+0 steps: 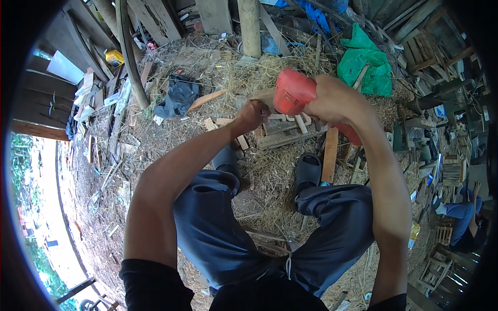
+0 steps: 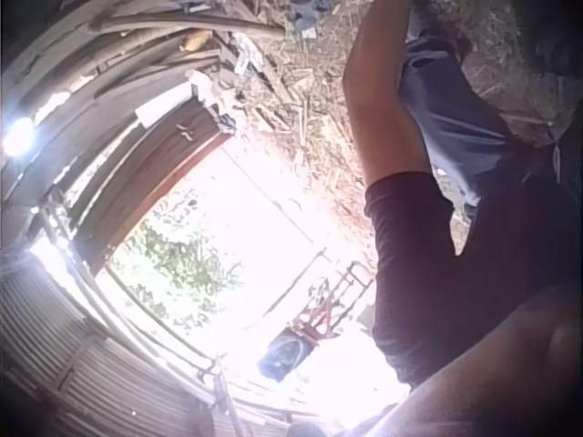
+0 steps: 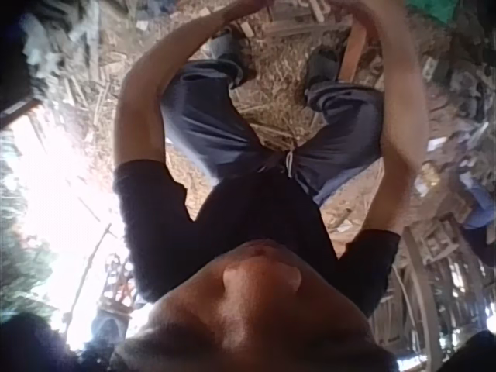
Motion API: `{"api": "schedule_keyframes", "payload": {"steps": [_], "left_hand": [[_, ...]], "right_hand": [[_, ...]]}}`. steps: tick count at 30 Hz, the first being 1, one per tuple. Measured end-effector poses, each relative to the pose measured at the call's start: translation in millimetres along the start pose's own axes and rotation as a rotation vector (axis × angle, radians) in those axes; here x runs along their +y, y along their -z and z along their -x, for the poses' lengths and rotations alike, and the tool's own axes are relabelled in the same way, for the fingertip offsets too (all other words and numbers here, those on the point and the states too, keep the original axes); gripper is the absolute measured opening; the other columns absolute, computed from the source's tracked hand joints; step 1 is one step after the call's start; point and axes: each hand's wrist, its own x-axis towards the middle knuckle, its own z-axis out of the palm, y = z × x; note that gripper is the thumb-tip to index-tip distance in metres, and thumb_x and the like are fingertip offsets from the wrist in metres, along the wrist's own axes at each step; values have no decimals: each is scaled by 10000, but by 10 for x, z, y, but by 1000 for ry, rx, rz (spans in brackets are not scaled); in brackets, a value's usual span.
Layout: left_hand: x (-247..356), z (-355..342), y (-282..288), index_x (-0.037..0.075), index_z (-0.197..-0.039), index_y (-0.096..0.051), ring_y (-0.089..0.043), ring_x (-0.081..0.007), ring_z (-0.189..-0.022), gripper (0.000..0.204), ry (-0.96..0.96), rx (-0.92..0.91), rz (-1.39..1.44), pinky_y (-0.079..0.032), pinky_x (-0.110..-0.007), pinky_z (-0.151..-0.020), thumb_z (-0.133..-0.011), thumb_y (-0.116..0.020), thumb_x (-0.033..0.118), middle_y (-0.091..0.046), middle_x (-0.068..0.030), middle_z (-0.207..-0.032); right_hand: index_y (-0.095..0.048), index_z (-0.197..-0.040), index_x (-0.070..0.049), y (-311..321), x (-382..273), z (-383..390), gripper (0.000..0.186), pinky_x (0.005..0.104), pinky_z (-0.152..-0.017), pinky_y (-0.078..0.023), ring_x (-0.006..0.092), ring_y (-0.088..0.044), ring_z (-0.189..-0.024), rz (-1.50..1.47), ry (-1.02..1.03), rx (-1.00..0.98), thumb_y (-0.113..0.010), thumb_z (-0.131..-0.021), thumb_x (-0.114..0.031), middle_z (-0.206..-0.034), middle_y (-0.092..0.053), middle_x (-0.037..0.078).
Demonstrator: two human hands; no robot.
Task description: The person marks a piece of wood with a pencil, plugs a power drill into an extension cord, and drills into the wooden piece using the drill.
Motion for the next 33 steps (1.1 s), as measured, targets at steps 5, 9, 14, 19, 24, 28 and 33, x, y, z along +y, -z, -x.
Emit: {"api": "schedule_keyframes", "payload": {"steps": [5, 9, 14, 19, 24, 28, 33], "left_hand": [[9, 6, 23, 43, -846, -705, -658, -240, -791, 260, 10, -31, -6, -523, -344, -722, -611, -800, 98, -678, -109, -864], [25, 7, 23, 37, -854, -695, -657, -247, -796, 264, -2, -14, 8, -522, -351, -727, -617, -796, 93, -673, -111, -855], [-19, 30, 45, 39, -868, -686, -656, -247, -791, 277, -50, -18, 16, -522, -352, -717, -622, -799, 98, -663, -110, -837], [-50, 35, 144, 43, -862, -679, -649, -222, -746, 253, -66, -35, 59, -523, -334, -678, -653, -801, 118, -654, -101, -813], [-84, 70, 163, 42, -866, -674, -650, -214, -718, 232, -120, -35, 23, -529, -322, -658, -678, -787, 118, -653, -95, -806], [-103, 83, 150, 39, -861, -672, -650, -215, -706, 213, -133, -8, -11, -531, -323, -643, -689, -775, 112, -650, -96, -800], [-79, 71, 132, 33, -853, -666, -652, -224, -711, 196, -94, -22, -2, -531, -326, -643, -700, -762, 109, -650, -103, -801]], "right_hand": [[-611, -796, 104, 5, -5, -3, 216, 387, -530, -530, 273, -669, -573, 19, -2, -7, -539, -658, -46, -655, -644, 200], [-624, -766, 95, 14, 28, -28, 197, 376, -520, -530, 261, -666, -564, 0, -4, -29, -555, -653, -51, -647, -645, 188], [-638, -781, 85, 14, 7, -29, 206, 371, -512, -529, 252, -662, -553, 35, -5, -51, -562, -653, -57, -646, -648, 178], [-629, -756, 67, 10, 2, 13, 179, 374, -543, -529, 240, -665, -571, -1, -29, -4, -561, -662, -68, -641, -651, 151], [-628, -746, 54, 25, 26, -32, 167, 368, -559, -526, 230, -664, -577, 30, -18, -28, -558, -674, -78, -637, -651, 142], [-637, -756, 50, 71, -71, 40, 175, 363, -583, -527, 234, -667, -596, 47, -28, -53, -560, -676, -86, -638, -653, 145], [-645, -774, 51, 59, -28, 31, 191, 365, -601, -530, 242, -676, -621, 67, -27, -43, -572, -668, -89, -650, -657, 160]]}}
